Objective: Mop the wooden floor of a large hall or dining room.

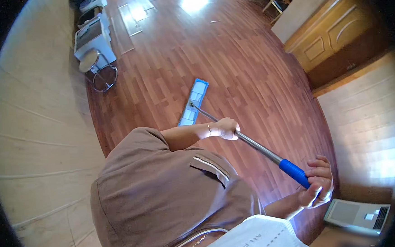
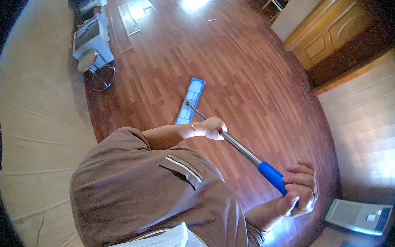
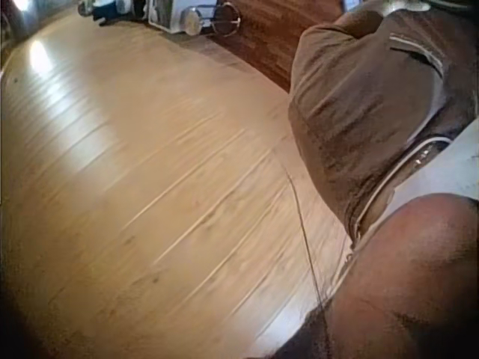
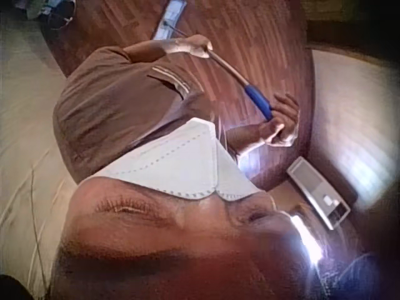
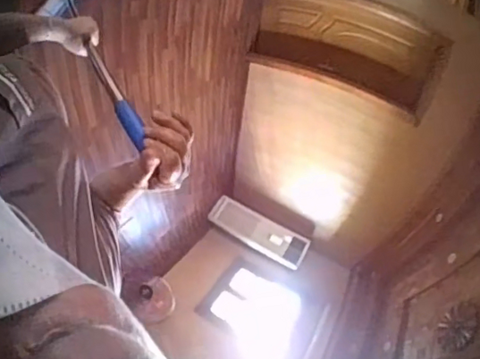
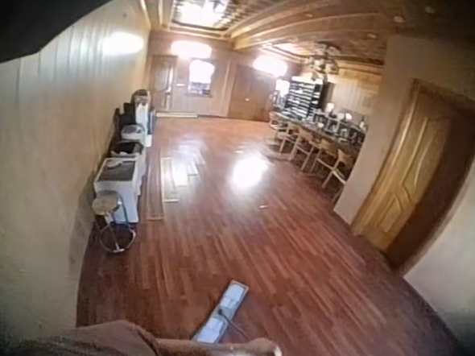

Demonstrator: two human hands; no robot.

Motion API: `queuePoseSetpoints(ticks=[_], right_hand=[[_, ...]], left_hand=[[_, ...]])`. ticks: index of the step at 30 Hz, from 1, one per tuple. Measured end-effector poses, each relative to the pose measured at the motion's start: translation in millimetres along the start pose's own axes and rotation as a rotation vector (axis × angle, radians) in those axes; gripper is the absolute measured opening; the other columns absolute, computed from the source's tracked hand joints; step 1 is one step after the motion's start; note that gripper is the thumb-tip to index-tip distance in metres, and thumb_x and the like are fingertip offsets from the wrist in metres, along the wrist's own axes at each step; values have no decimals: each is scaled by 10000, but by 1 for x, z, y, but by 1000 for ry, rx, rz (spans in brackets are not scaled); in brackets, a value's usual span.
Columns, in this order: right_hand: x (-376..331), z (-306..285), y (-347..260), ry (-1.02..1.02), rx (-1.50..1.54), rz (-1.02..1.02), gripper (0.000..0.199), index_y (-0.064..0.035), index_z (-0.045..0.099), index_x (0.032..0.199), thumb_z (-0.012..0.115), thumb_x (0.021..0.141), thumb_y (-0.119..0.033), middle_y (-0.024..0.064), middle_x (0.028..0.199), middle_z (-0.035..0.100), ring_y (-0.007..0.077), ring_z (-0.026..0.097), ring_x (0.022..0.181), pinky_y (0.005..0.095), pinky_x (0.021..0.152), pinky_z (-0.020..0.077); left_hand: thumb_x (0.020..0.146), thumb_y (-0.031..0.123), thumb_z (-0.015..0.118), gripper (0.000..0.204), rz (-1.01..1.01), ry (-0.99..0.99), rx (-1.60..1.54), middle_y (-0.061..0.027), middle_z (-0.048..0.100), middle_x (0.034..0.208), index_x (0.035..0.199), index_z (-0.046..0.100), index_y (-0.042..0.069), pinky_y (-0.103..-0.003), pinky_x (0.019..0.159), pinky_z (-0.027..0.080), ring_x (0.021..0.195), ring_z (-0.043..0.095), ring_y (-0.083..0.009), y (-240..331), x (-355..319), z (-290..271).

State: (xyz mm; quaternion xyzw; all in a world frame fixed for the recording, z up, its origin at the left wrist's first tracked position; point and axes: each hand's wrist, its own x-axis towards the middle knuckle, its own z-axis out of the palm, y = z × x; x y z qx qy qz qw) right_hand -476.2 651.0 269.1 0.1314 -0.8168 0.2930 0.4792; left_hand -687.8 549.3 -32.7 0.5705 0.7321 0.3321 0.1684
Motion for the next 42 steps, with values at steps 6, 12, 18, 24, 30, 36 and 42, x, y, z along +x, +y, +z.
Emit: queuePoseSetpoints(ticks=[6, 12, 18, 24, 30, 36, 42], right_hand=[[1, 54, 28, -40, 277, 70, 354, -57, 506, 716, 563, 920, -341, 102, 671, 585, 275, 604, 644, 472, 679, 487], [-14, 104, 44, -263, 674, 152, 208, -59, 591, 766, 667, 832, -241, 94, 723, 632, 280, 659, 742, 468, 759, 485], [-26, 177, 55, -549, 1213, 248, 152, -32, 649, 765, 699, 779, -175, 114, 764, 678, 294, 669, 797, 463, 802, 462], [-43, 231, 51, -690, 1221, 369, 128, -22, 634, 762, 683, 785, -137, 115, 787, 672, 306, 658, 863, 460, 857, 441], [-49, 264, 33, -869, 1187, 506, 74, -4, 607, 773, 623, 831, -48, 87, 815, 633, 280, 605, 964, 421, 882, 424], [-39, 272, 19, -847, 1184, 599, 101, 15, 598, 785, 612, 860, -50, 101, 819, 623, 246, 570, 906, 383, 832, 436], [-31, 238, 11, -747, 1052, 563, 64, 7, 598, 799, 644, 831, -23, 111, 830, 630, 262, 596, 892, 422, 863, 432]], left_hand=[[669, 249, 612, 162, -165, 107, 50, -136, 617, 649, 605, 619, 100, -482, 571, 457, 653, 603, -378, -45, -61, -32], [672, 278, 643, 191, -300, 152, 105, -135, 617, 653, 604, 612, 102, -483, 580, 460, 656, 601, -376, -95, -138, -43], [667, 281, 662, 173, -534, 142, 207, -149, 632, 697, 643, 633, 112, -457, 627, 491, 717, 610, -377, -151, -226, -38], [674, 261, 653, 139, -713, 170, 294, -125, 655, 778, 714, 662, 129, -482, 667, 485, 787, 629, -352, -171, -291, -52], [668, 268, 656, 115, -934, 281, 301, -82, 659, 845, 713, 673, 163, -523, 715, 439, 918, 616, -305, -197, -337, -50], [647, 267, 662, 116, -939, 374, 382, -66, 654, 859, 725, 682, 184, -499, 749, 409, 916, 605, -291, -190, -334, -72], [636, 254, 649, 99, -776, 306, 383, -70, 647, 822, 695, 665, 177, -474, 723, 412, 878, 602, -298, -203, -295, -70]])
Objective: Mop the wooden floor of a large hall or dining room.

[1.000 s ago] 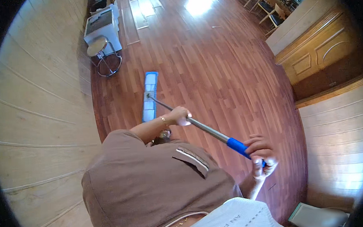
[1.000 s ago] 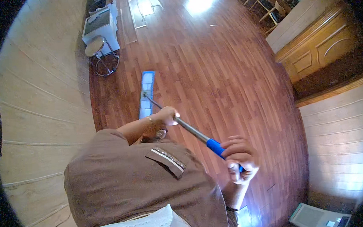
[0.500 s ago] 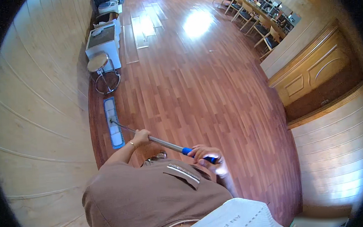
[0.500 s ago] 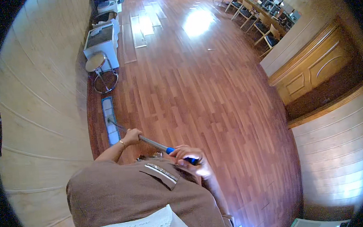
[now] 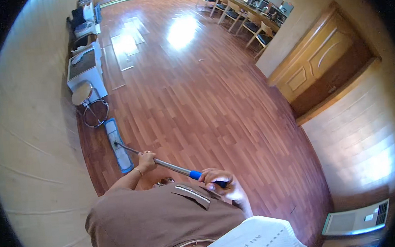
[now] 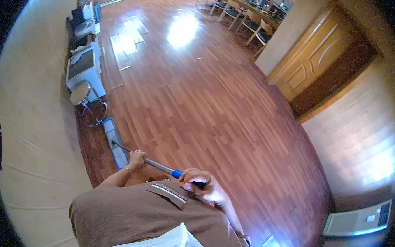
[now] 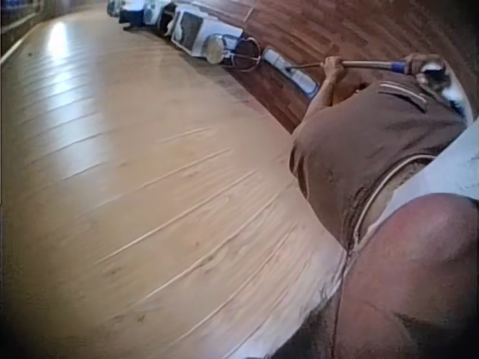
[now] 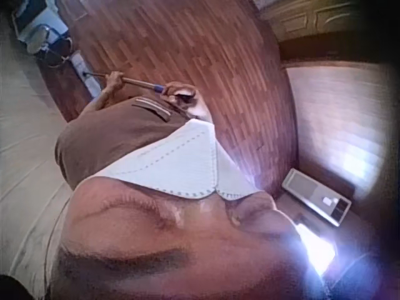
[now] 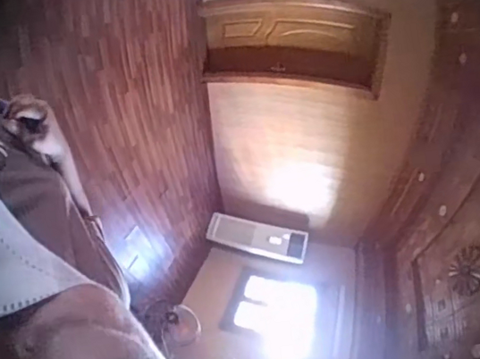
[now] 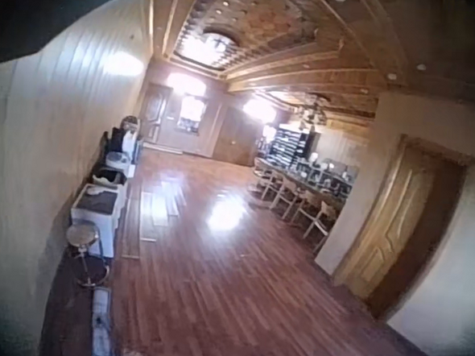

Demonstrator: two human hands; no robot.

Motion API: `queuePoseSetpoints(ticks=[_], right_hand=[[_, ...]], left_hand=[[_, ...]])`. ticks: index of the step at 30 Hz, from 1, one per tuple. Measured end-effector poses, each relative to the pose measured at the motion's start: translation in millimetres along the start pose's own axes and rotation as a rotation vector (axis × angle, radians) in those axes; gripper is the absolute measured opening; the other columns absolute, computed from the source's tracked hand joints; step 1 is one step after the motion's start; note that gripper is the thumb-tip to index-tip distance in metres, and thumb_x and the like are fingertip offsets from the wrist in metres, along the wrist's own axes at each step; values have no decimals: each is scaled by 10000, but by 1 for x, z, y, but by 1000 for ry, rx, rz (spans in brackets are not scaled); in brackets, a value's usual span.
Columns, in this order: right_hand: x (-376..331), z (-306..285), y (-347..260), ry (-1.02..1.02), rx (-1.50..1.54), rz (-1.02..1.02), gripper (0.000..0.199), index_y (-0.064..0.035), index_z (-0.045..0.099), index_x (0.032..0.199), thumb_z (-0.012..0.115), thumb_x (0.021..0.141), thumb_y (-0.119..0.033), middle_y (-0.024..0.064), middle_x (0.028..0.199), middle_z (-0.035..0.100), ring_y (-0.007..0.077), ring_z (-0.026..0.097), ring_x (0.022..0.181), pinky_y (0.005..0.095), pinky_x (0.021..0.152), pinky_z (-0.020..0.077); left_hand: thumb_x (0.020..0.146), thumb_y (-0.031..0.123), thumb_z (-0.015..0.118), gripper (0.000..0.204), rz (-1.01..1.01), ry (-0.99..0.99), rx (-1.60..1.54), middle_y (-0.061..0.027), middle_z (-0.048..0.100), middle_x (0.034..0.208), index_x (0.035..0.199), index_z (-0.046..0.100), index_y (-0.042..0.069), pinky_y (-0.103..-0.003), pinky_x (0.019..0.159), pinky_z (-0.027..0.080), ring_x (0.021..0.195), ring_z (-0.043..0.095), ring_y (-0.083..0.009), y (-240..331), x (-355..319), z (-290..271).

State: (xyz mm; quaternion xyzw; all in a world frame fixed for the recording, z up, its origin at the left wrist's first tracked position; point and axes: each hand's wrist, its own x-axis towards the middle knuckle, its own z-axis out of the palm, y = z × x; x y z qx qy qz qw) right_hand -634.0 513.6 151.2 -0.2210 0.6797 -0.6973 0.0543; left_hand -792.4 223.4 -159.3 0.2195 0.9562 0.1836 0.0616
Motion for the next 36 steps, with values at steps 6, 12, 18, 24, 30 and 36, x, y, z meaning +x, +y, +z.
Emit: queuePoseSetpoints(ticks=[6, 12, 18, 24, 30, 36], right_hand=[[-63, -9, -54, 209, -169, -11, 47, -2, 619, 768, 666, 773, -1, 96, 790, 641, 272, 631, 892, 447, 886, 435], [-153, -20, -104, 518, -387, -33, 141, -25, 649, 742, 724, 714, -141, 92, 715, 664, 300, 667, 807, 447, 846, 457], [-252, -14, -166, 747, -767, -65, 223, -73, 617, 732, 674, 799, -278, 49, 656, 645, 258, 679, 699, 447, 763, 487], [-370, 2, -221, 765, -1091, 53, 270, -58, 616, 782, 628, 843, -321, 44, 651, 642, 244, 677, 638, 423, 685, 504], [-455, 28, -268, 851, -1190, 260, 265, -56, 578, 819, 535, 889, -307, 43, 636, 622, 248, 659, 649, 458, 723, 488], [-533, 49, -257, 759, -1268, 138, 233, -77, 511, 924, 471, 957, -304, 28, 694, 596, 235, 612, 663, 491, 753, 465]], left_hand=[[635, 262, 636, 71, 230, -170, -41, -67, 627, 715, 636, 621, 193, -471, 702, 407, 819, 599, -309, 108, 38, -13], [655, 241, 620, 106, 596, -403, -141, -60, 562, 718, 657, 546, 165, -519, 678, 390, 831, 579, -324, 240, 54, -3], [672, 315, 643, 184, 1044, -501, -115, -78, 625, 735, 638, 583, 144, -526, 655, 446, 793, 623, -316, 400, 32, 33], [662, 445, 727, 329, 1388, -638, -287, -52, 600, 674, 647, 559, 162, -464, 619, 467, 730, 625, -286, 546, -38, 99], [711, 474, 721, 369, 1530, -1048, -385, -22, 629, 815, 815, 571, 153, -459, 717, 444, 877, 623, -251, 667, -116, 121], [723, 443, 707, 252, 1652, -1048, -230, 9, 654, 778, 804, 628, 218, -486, 725, 397, 826, 643, -228, 707, -158, 141]])
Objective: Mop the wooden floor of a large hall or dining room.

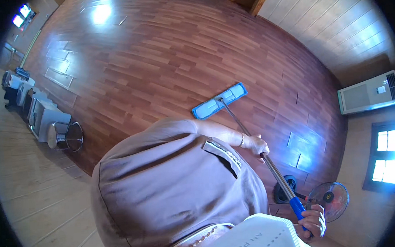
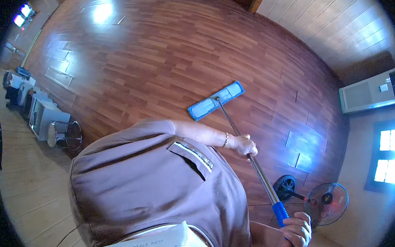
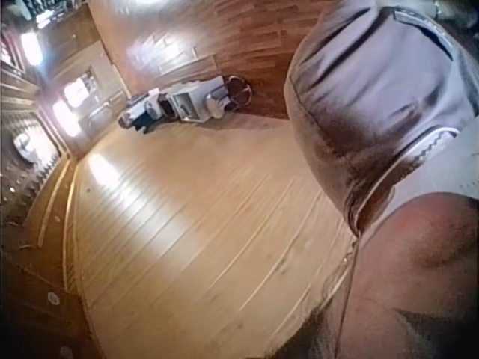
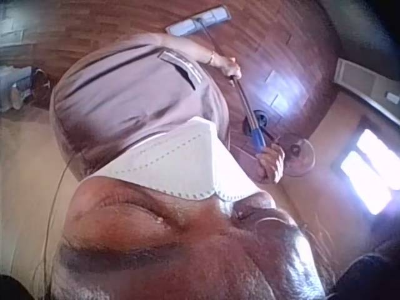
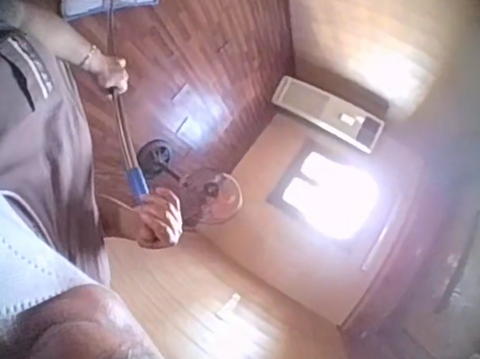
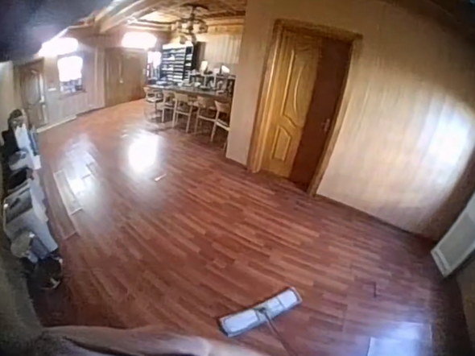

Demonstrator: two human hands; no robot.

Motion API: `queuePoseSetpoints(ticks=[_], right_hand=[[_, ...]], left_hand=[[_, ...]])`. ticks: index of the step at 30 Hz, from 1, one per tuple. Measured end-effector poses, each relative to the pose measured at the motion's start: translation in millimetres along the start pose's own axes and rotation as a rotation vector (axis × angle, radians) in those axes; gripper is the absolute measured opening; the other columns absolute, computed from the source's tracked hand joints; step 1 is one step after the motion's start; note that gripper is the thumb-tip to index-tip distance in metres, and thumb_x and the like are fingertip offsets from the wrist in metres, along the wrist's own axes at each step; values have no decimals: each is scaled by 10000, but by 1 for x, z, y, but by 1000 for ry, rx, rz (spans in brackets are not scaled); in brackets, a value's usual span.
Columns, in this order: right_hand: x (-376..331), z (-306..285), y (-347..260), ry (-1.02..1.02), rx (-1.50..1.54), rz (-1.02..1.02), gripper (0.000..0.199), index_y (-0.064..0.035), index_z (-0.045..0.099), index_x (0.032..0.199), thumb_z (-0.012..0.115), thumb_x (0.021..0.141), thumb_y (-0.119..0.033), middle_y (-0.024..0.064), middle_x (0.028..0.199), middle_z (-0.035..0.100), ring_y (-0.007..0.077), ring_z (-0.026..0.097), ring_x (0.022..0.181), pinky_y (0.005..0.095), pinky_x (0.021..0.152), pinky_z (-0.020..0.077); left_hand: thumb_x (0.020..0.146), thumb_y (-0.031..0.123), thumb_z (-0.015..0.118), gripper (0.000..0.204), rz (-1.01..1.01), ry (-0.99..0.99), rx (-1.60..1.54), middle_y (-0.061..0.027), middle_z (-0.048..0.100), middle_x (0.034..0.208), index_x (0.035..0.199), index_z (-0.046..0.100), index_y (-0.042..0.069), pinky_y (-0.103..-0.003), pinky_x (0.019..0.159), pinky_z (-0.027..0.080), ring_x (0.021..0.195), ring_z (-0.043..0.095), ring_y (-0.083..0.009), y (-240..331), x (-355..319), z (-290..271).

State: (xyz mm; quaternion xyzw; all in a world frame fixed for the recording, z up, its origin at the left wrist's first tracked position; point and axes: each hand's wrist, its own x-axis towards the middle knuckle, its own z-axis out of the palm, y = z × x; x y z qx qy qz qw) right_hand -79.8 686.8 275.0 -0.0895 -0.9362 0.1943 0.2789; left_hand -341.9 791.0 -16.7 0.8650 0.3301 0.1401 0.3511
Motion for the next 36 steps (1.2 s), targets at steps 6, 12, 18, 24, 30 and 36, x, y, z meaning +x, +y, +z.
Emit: queuePoseSetpoints(ticks=[6, 12, 18, 24, 30, 36], right_hand=[[21, 57, 12, 354, 136, 4, 312, -55, 528, 819, 499, 946, -339, 53, 620, 566, 216, 577, 586, 458, 692, 455], [73, 134, 53, 495, 378, -18, 292, -47, 567, 663, 611, 830, -283, 62, 570, 573, 235, 611, 546, 417, 591, 476], [173, 220, 78, 259, 658, -95, 234, -49, 598, 705, 662, 777, -262, 96, 688, 618, 276, 636, 707, 454, 712, 475], [264, 297, 70, 40, 682, -28, 290, -51, 631, 772, 699, 722, -329, 95, 774, 642, 311, 624, 836, 485, 833, 441], [334, 365, 65, -155, 736, -107, 391, -65, 639, 788, 679, 769, -454, 94, 800, 656, 317, 634, 916, 489, 894, 418], [395, 422, 49, -295, 810, -204, 348, -77, 650, 786, 673, 772, -423, 73, 802, 675, 302, 644, 938, 476, 931, 396]], left_hand=[[666, 285, 701, 107, -90, 182, 15, 10, 644, 691, 671, 619, 217, -520, 768, 396, 756, 644, -227, -24, -24, 5], [666, 206, 643, 129, -272, 284, 112, 0, 578, 621, 591, 540, 211, -523, 686, 399, 702, 615, -228, -87, -97, -18], [655, 240, 607, 111, -458, 642, 229, -35, 589, 628, 583, 546, 181, -490, 611, 382, 688, 612, -284, -159, -212, -52], [669, 229, 616, 115, -645, 785, 295, -37, 575, 654, 620, 528, 175, -510, 651, 408, 727, 605, -275, -208, -333, -75], [747, 364, 688, 339, -832, 981, 272, -20, 542, 663, 615, 464, 146, -462, 716, 365, 761, 571, -254, -228, -446, -72], [725, 338, 708, 306, -1014, 1159, 235, -44, 551, 615, 582, 519, 144, -462, 701, 346, 754, 579, -273, -215, -549, -56]])
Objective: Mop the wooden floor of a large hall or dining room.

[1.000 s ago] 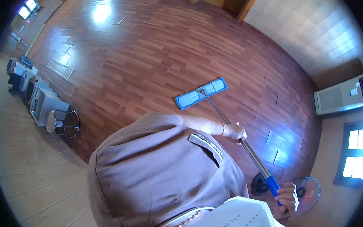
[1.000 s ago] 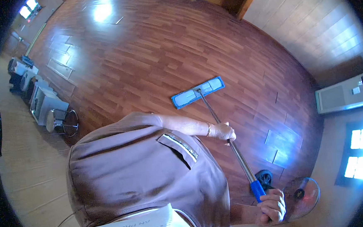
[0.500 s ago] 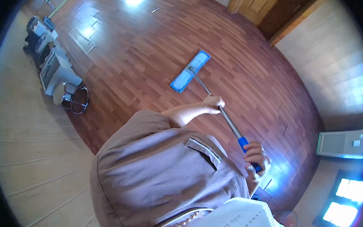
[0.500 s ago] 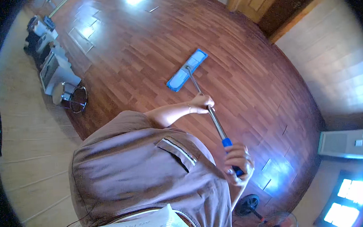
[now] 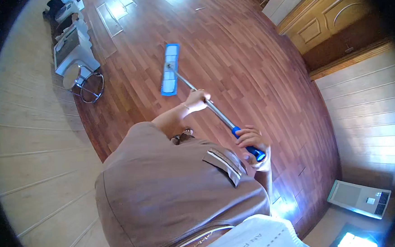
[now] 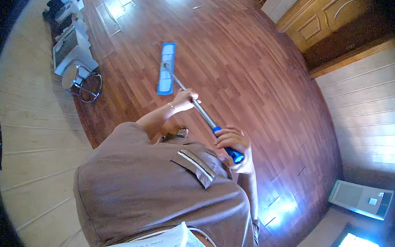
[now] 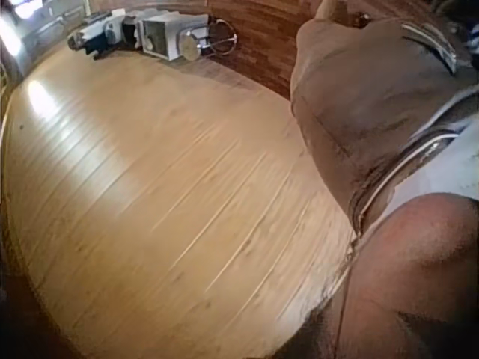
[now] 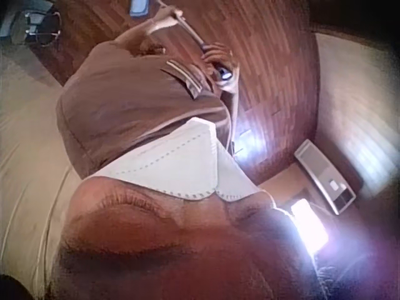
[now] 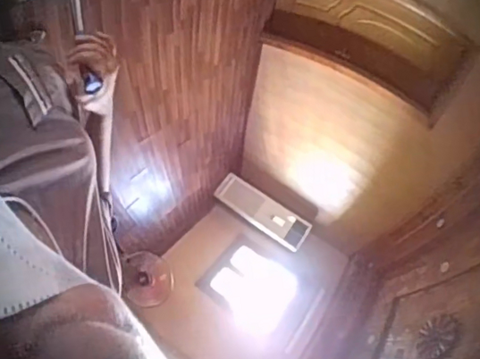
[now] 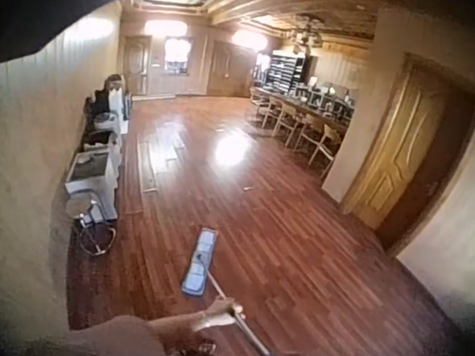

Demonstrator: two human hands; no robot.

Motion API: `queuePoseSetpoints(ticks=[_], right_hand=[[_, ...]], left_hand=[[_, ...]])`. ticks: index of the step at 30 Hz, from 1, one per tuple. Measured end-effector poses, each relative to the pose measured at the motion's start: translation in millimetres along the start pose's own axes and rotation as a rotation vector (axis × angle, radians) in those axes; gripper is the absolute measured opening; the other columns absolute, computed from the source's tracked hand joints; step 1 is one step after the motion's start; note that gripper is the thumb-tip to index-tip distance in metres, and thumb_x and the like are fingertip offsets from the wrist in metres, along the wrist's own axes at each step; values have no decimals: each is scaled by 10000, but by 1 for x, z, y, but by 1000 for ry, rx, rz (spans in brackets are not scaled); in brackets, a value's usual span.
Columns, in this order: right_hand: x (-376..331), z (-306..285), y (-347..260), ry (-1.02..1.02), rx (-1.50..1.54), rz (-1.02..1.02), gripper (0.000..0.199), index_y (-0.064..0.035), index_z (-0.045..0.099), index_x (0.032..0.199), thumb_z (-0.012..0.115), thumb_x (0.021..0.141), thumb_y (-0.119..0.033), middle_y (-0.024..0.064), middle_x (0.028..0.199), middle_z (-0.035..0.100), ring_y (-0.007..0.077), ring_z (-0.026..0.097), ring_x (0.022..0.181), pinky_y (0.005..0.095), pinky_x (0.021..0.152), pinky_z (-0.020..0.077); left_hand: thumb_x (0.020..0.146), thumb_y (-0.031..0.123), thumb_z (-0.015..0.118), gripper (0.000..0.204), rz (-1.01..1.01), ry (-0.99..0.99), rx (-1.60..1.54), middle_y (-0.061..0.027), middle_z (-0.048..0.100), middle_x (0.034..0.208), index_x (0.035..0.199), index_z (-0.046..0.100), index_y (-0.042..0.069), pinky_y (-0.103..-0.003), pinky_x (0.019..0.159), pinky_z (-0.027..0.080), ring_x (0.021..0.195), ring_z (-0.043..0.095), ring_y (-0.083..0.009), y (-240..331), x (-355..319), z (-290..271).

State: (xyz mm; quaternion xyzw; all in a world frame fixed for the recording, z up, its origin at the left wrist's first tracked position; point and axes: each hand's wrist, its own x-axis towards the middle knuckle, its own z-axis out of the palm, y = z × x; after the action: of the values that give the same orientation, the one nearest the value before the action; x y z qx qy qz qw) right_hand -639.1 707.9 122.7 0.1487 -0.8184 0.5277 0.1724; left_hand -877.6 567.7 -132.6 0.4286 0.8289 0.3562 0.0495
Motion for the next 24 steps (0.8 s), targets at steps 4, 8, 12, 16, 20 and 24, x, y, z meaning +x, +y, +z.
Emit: queuePoseSetpoints(ticks=[4, 8, 12, 16, 20, 24], right_hand=[[30, 12, 18, -112, 100, 22, 197, -59, 651, 794, 696, 743, -244, 84, 859, 677, 317, 627, 1002, 459, 934, 406], [42, 21, 21, -147, 236, 119, 101, -22, 634, 769, 685, 741, -104, 108, 893, 671, 314, 606, 1045, 451, 920, 427], [45, 2, 8, -159, 252, 200, 69, 6, 640, 759, 649, 767, -62, 130, 891, 668, 328, 599, 1048, 453, 910, 436], [40, -36, -22, -124, 193, 203, 76, -4, 655, 753, 645, 773, -77, 118, 870, 679, 313, 621, 1019, 445, 914, 426], [26, -78, -72, -79, 107, 164, 132, -29, 651, 726, 668, 733, -159, 99, 838, 693, 283, 659, 954, 417, 907, 412], [24, -108, -133, 38, -105, -33, 228, -50, 647, 694, 683, 697, -275, 96, 793, 693, 276, 682, 812, 412, 812, 472]], left_hand=[[728, 360, 709, 332, -82, 39, 78, -51, 561, 632, 577, 509, 141, -457, 693, 345, 762, 581, -275, -37, -26, -35], [753, 351, 689, 315, -180, 44, 140, -67, 577, 646, 578, 526, 146, -457, 692, 374, 765, 588, -292, -55, -49, -52], [753, 337, 679, 294, -194, 84, 41, -90, 596, 659, 569, 564, 138, -492, 660, 387, 756, 590, -324, -47, -60, -49], [731, 313, 677, 271, -10, -67, 26, -103, 595, 631, 569, 573, 122, -493, 623, 414, 685, 590, -339, -5, -39, -53], [593, 202, 628, 143, 392, -316, -134, -118, 543, 590, 557, 531, 102, -448, 529, 418, 591, 556, -338, 57, -2, -57], [605, 214, 639, 183, 598, -466, -262, -122, 543, 611, 563, 515, 86, -466, 549, 425, 600, 552, -346, 123, 22, -40]])
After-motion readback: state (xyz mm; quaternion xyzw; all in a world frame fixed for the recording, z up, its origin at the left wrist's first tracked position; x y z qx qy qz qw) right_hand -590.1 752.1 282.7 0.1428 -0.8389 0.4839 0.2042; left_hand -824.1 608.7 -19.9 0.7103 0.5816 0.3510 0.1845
